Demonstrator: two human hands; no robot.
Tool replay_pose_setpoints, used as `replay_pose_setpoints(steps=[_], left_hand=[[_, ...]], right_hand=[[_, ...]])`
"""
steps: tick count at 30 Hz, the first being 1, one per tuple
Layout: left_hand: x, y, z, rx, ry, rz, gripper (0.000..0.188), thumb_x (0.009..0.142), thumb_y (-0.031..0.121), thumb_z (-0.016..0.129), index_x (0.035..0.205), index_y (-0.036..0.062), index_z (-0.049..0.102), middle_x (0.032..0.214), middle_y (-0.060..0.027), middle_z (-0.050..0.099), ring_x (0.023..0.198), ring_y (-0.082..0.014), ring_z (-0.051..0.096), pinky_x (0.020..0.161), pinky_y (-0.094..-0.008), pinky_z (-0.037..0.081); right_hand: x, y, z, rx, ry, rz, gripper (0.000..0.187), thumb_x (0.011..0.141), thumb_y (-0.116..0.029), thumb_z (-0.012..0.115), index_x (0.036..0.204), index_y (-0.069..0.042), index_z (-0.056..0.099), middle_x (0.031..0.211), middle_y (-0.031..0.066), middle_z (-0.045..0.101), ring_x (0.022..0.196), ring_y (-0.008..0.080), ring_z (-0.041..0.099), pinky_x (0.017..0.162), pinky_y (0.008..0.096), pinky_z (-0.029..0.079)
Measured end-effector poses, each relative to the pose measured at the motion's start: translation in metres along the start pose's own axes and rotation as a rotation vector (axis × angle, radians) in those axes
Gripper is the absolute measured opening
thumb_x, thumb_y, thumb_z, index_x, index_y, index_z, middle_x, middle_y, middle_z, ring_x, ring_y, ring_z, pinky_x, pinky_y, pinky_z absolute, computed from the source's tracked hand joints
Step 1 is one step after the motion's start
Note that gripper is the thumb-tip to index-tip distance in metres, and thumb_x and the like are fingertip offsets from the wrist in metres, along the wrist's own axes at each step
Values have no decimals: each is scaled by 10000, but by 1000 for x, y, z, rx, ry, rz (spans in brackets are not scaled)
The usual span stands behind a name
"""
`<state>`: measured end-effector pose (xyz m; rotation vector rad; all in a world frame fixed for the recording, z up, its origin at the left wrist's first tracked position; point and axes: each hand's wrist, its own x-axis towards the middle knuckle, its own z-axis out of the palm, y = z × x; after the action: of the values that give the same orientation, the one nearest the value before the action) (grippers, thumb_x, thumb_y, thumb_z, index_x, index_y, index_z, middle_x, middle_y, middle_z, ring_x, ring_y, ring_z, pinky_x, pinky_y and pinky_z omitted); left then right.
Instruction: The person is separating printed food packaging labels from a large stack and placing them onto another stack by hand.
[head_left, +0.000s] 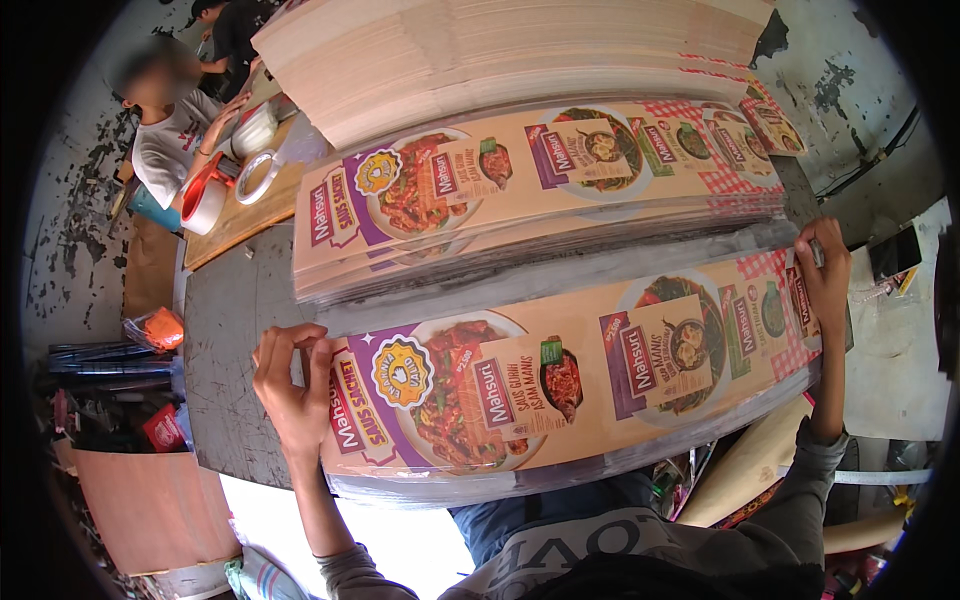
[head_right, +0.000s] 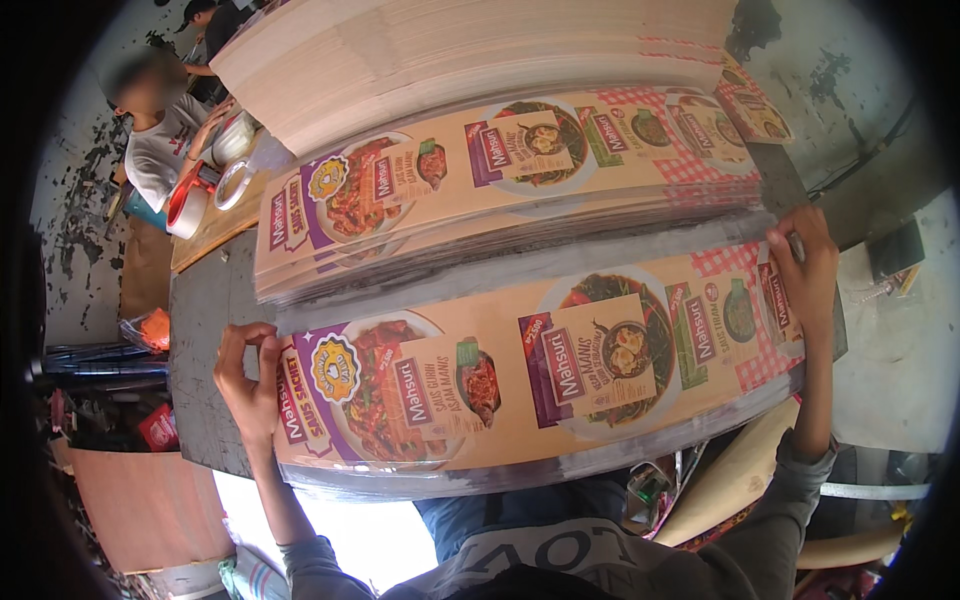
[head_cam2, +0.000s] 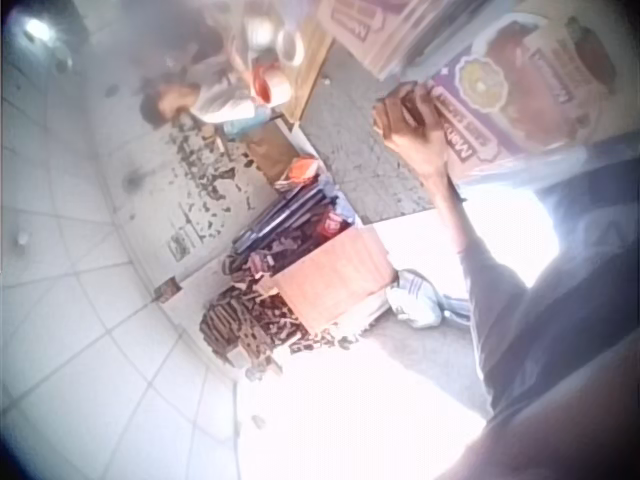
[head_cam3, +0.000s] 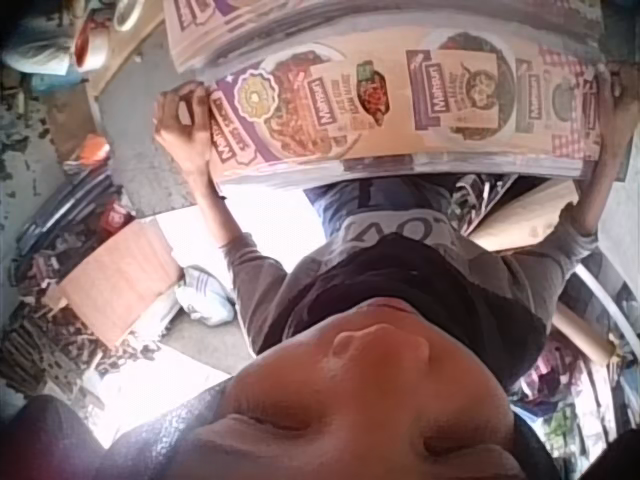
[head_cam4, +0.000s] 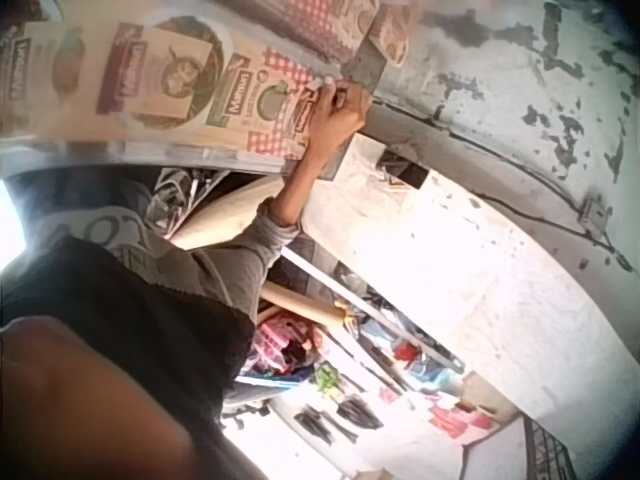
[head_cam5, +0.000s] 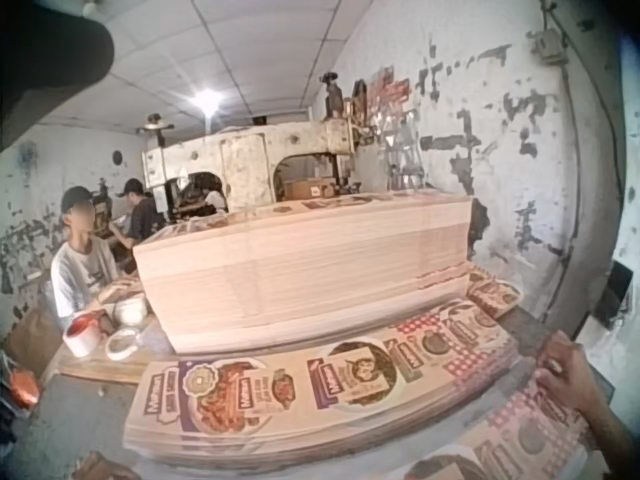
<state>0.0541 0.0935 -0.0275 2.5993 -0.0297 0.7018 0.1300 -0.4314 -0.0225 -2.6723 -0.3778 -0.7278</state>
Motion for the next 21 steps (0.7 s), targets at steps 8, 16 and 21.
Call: replay_pose_setpoints(steps=[8,16,21], left_hand=[[-1,2,0,-18,-62,109,198,865,136,506,855,3,653,823,-108,590,741,-228,567,694,-338,429],[-4,4,-6,139,-20,267,195,853,148,522,891,23,667,846,-82,609,774,-205,552,714,-327,410],[-4,7,-3,48,-4,247,137,788,99,587,883,37,664,819,-59,609,753,-196,544,695,-326,403]], right_hand=[[-2,-4,-2,88,-56,-11,192,755,-132,603,800,24,499,789,120,500,773,265,487,719,317,393],[-1,-10,-2,90,-19,-88,200,758,-136,603,801,24,490,823,123,492,824,263,493,753,326,395],[-1,-10,-3,110,-40,-34,194,764,-116,599,768,15,456,798,120,461,775,249,474,734,301,387]])
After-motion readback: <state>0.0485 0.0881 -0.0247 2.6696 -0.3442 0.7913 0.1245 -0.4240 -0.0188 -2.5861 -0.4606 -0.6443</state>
